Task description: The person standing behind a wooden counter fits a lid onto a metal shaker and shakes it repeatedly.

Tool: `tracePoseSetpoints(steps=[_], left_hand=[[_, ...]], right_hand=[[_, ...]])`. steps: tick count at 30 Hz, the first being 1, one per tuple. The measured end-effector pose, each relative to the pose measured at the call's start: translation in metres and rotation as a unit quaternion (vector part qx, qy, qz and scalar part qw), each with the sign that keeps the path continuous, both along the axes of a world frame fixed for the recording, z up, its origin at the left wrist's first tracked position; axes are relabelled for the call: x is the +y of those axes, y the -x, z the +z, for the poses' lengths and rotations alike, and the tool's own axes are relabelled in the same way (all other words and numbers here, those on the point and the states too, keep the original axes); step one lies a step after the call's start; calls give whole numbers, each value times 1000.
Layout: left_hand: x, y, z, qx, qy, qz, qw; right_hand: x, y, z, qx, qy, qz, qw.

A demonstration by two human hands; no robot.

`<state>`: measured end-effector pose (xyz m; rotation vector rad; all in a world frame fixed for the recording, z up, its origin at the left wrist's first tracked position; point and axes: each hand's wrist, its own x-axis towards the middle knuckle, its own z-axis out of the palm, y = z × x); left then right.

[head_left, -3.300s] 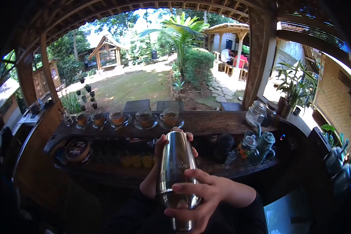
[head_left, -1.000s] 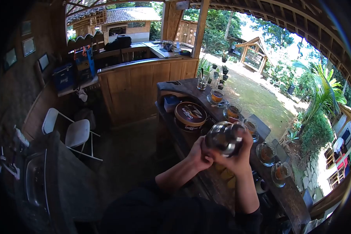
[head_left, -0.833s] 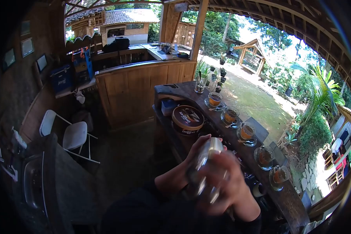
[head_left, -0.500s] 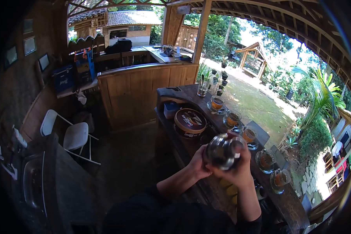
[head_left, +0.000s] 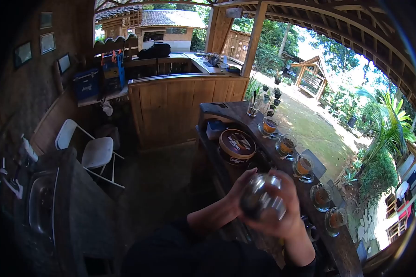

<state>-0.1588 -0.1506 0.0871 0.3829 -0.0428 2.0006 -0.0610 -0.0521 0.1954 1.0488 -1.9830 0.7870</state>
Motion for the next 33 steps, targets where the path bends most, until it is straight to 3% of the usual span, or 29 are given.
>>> tracePoseSetpoints(steps=[2, 4, 6, 7, 8, 10, 12, 13, 14, 15, 16, 17, 18, 19, 20, 21, 22, 23, 24, 26, 27, 28, 30, 31, 32, 33], left_hand=[[-13, -3, 19, 95, -17, 46, 994], [-15, -5, 27, 149, -81, 54, 984], [-13, -5, 23, -77, 62, 58, 993], [2, 10, -20, -25, -39, 64, 997], [7, -1, -4, 4, 7, 155, 988], [17, 9, -37, -59, 95, 144, 983], [-10, -15, 1, -103, -65, 12, 992], [-16, -10, 12, -61, 47, 24, 997], [-15, -3, 16, 62, -125, -74, 988], [-13, -6, 19, 87, -144, -35, 985], [-16, -15, 36, 111, -163, 3, 980], [-20, -12, 30, 44, -83, 11, 996], [-24, -10, 24, -24, -2, 20, 1000], [-21, -22, 24, -186, -29, 12, 982], [-12, -15, 6, -186, -27, 13, 982], [0, 3, -22, -126, 2, 76, 989], [5, 15, -36, -62, 30, 138, 988], [-7, -15, 13, -27, 112, 212, 971], [-15, -10, 22, -21, 106, 213, 971], [-29, -7, 27, 25, 21, 64, 997], [-29, -7, 32, 103, -75, 54, 990], [-27, -10, 36, 145, -152, 79, 975], [-27, -5, 38, 113, -130, 78, 982], [-19, 10, 18, 43, -70, 81, 993], [-10, 23, -4, -27, -9, 83, 996], [-7, 13, -13, -104, -179, -42, 977]], right_hand=[[-8, -26, 2, 147, -204, 62, 966], [-18, -34, 9, 98, -185, 72, 975], [-8, 0, 6, 112, -132, 95, 980], [-6, 15, 2, 89, -110, 6, 990], [4, 26, -3, -51, -27, -25, 998], [14, 43, -23, 10, 77, 19, 997], [-10, 1, 18, 77, -135, -6, 988], [-27, -15, 20, 147, -159, 36, 976], [-37, -25, 18, 216, -178, 76, 957], [-36, -27, 16, 215, -176, 75, 958], [-35, -29, 13, 134, -156, 95, 974], [-34, -31, 11, 50, -135, 117, 983], [-33, 7, 4, 268, -138, 116, 946], [-19, 9, 15, 71, -100, 110, 986], [-8, 23, 6, 18, -109, 26, 994], [-5, 33, 0, -125, 37, -11, 991], [-7, 40, -12, -104, 153, 30, 982], [-7, 32, -6, -41, 79, 39, 995], [-7, 20, 5, 22, 1, 49, 999], [-21, -4, 5, 213, -119, 121, 962], [-25, -31, 12, 35, -139, 148, 979], [-24, -30, 11, 32, -137, 146, 979], [-21, -17, 8, 63, -108, 196, 973], [-22, 8, 15, 227, -112, 180, 950], [-16, 12, 18, 102, -71, 139, 982], [-2, 35, -1, 109, -110, 59, 986]])
